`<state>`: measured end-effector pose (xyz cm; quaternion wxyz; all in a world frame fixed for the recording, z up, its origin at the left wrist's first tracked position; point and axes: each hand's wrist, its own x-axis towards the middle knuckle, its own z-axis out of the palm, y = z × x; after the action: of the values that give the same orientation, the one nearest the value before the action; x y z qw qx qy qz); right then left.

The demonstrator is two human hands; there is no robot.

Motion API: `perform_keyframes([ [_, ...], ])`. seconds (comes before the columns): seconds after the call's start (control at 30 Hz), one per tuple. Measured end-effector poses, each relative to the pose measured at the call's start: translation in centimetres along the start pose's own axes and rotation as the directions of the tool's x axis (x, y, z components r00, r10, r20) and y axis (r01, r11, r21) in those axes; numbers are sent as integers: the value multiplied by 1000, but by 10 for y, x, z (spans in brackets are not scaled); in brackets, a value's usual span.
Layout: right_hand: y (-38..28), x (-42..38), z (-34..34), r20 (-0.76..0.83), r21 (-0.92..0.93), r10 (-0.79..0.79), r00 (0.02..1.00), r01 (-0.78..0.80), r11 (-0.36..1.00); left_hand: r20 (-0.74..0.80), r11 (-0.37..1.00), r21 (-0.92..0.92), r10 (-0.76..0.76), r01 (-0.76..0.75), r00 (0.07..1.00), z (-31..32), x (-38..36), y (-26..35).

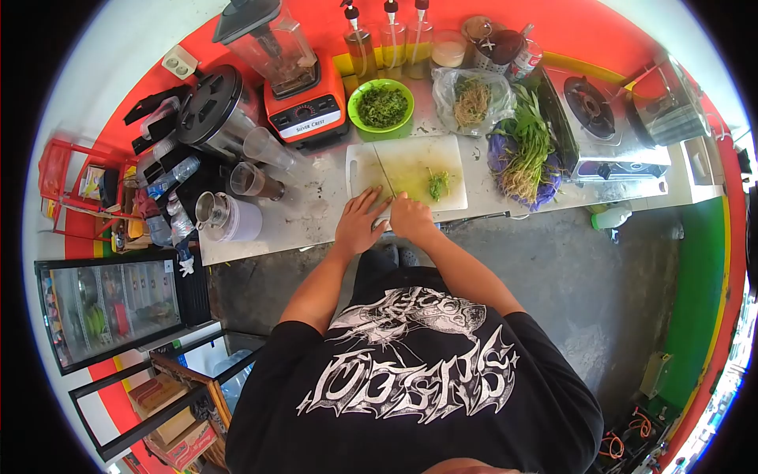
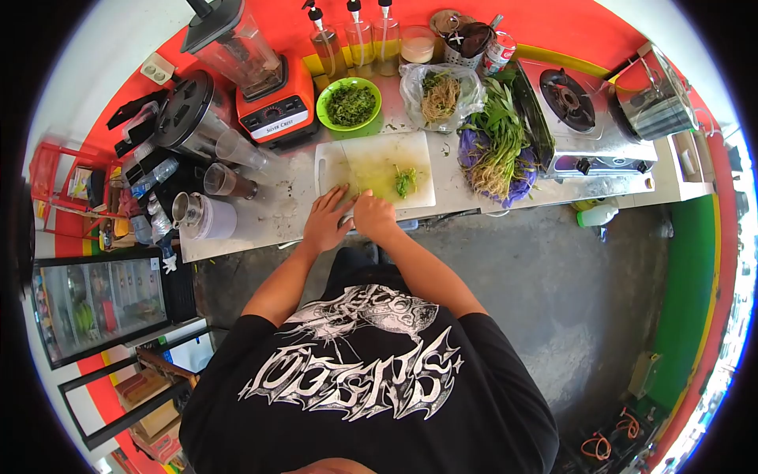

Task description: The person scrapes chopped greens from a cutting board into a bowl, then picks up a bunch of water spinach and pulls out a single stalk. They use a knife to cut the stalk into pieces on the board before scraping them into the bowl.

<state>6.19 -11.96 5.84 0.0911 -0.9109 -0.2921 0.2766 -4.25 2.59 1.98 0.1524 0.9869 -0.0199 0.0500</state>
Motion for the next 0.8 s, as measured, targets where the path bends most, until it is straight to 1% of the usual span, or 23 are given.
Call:
perform_keyframes([
  [0.03, 0, -4, -1, 1, 0, -2, 1000, 2, 1000, -4, 1000, -2, 2, -2, 1000, 1, 0, 0],
  [0.1, -1, -19, 1, -21, 116, 22, 1000, -20, 993, -10, 1000, -5, 3, -3, 1000, 2, -1, -1],
  [0.13, 2, -20, 11, -22, 113, 21, 1000, -18, 993, -5, 1000, -8, 4, -4, 1000, 2, 0, 0],
  [0.2, 4, -16, 25, -106, 151, 57, 993, -41, 988, -7, 1000, -8, 5, -5, 1000, 2, 1, -1],
  [0.33, 1, -9, 17, -94, 118, 22, 995, -11, 993, 7, 1000, 13, -12, 12, 1000, 4, 0, -1],
  [0.4, -3, -4, 11, -60, 111, 6, 998, 1, 994, 6, 1000, 17, -14, 14, 1000, 4, 0, -1],
  [0.5, -2, -3, 11, -67, 82, -23, 997, 28, 996, -6, 1000, 10, -15, 15, 1000, 5, 0, 0],
  [0.57, 0, -3, 8, -67, 80, -4, 998, 9, 997, -55, 997, -69, -49, 46, 997, 8, 1, -3],
  [0.8, 2, -9, 17, -97, 83, 18, 995, -10, 997, -59, 998, -44, -48, 46, 997, 3, 0, 1],
])
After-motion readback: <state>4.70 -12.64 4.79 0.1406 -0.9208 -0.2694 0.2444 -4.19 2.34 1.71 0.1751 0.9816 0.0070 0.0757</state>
